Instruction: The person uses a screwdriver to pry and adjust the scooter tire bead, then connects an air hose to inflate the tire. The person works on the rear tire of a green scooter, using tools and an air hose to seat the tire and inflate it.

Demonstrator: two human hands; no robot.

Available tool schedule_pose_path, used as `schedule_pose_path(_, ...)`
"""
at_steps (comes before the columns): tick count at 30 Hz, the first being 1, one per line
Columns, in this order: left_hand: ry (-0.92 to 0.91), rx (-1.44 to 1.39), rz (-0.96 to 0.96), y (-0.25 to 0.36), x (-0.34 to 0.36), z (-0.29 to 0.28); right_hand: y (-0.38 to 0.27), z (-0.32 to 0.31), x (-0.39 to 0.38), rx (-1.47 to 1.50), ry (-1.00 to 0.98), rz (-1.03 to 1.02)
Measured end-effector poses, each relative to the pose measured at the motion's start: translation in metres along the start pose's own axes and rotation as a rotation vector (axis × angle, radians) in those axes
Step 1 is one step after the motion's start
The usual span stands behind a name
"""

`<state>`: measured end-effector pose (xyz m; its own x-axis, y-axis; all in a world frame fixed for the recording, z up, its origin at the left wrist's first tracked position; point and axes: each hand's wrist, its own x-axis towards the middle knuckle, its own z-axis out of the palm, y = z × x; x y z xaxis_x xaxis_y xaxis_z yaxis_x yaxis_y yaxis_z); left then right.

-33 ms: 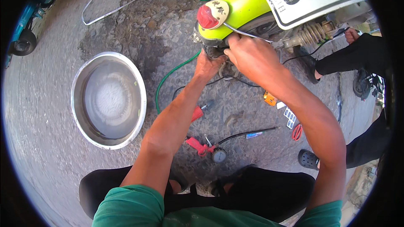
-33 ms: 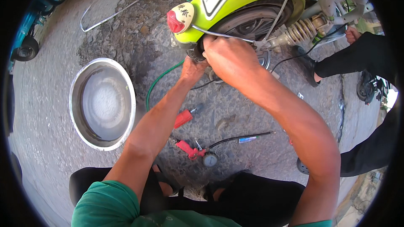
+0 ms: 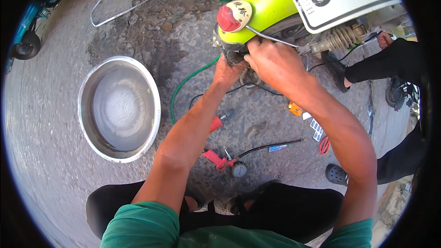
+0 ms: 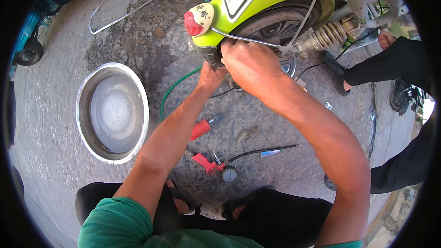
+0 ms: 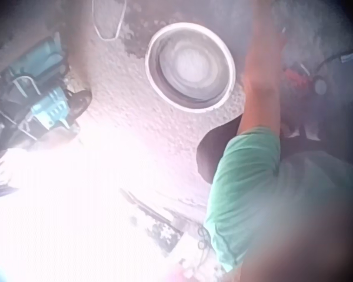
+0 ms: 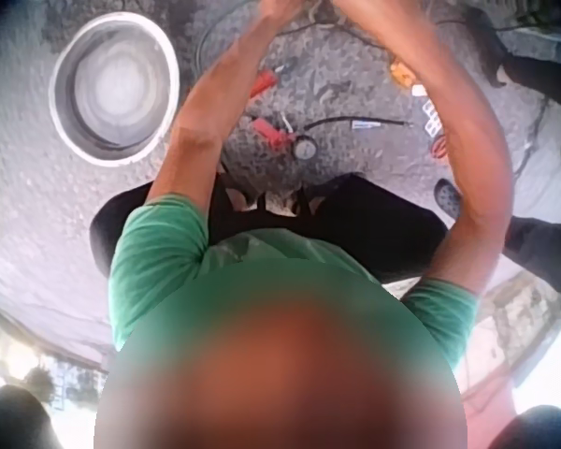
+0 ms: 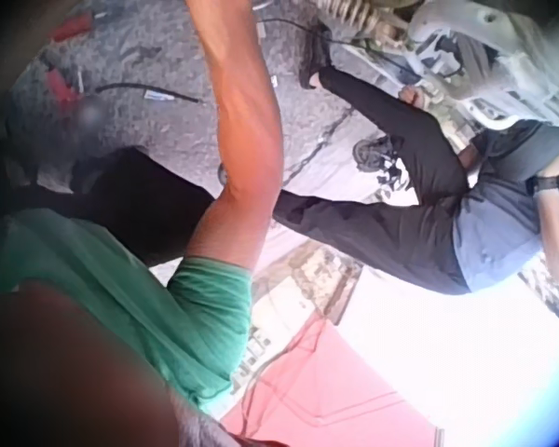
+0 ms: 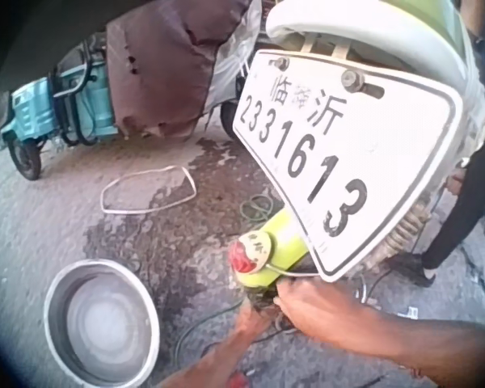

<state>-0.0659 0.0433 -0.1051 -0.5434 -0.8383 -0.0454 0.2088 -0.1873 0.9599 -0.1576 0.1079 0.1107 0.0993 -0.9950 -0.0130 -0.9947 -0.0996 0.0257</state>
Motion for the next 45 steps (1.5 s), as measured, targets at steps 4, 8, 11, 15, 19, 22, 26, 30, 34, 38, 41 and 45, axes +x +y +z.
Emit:
schedule_pose_path(4, 0.000, 0.028, 0.026, -0.004, -0.002, -0.001, 0.000, 0.009, -0.005, -0.031, 0.103, -0.024)
schedule_pose_path(8, -0.045, -0.105, -0.023, -0.009, 0.000, -0.003, 0.012, 0.009, -0.016, 0.023, 0.099, 0.040)
schedule_pose_path(11, -0.039, -0.048, -0.055, -0.010, 0.001, -0.005, 0.026, 0.001, -0.030, 0.130, 0.038, 0.094)
schedule_pose_path(15, -0.061, -0.040, -0.086, -0.004, 0.000, -0.002, 0.028, -0.001, -0.029, 0.098, 0.045, 0.031)
schedule_pose_path(19, -0.079, -0.093, -0.058, -0.011, 0.002, -0.009, 0.027, 0.000, -0.028, 0.182, 0.090, 0.013)
schedule_pose_path(22, -0.076, -0.066, -0.060, -0.001, -0.002, -0.003, 0.033, -0.001, -0.030, 0.180, 0.045, 0.025)
schedule_pose_path(26, -0.058, -0.061, -0.048, -0.002, -0.001, -0.008, 0.031, -0.012, -0.023, 0.163, -0.101, 0.041)
schedule_pose_path(30, -0.050, -0.028, -0.048, 0.015, -0.009, -0.005, 0.041, -0.015, -0.023, 0.161, -0.143, -0.055)
schedule_pose_path(34, -0.042, 0.012, -0.024, 0.013, -0.009, -0.007, 0.043, -0.017, -0.021, 0.158, -0.161, -0.101)
schedule_pose_path(38, -0.018, -0.026, -0.007, 0.008, -0.008, -0.003, 0.040, -0.014, -0.022, 0.168, -0.142, -0.094)
schedule_pose_path(41, -0.002, -0.046, -0.007, 0.006, -0.008, -0.001, 0.036, -0.015, -0.021, 0.195, -0.153, -0.035)
schedule_pose_path(45, 0.009, -0.030, -0.016, 0.004, -0.007, 0.000, 0.037, -0.010, -0.028, 0.238, -0.064, -0.023)
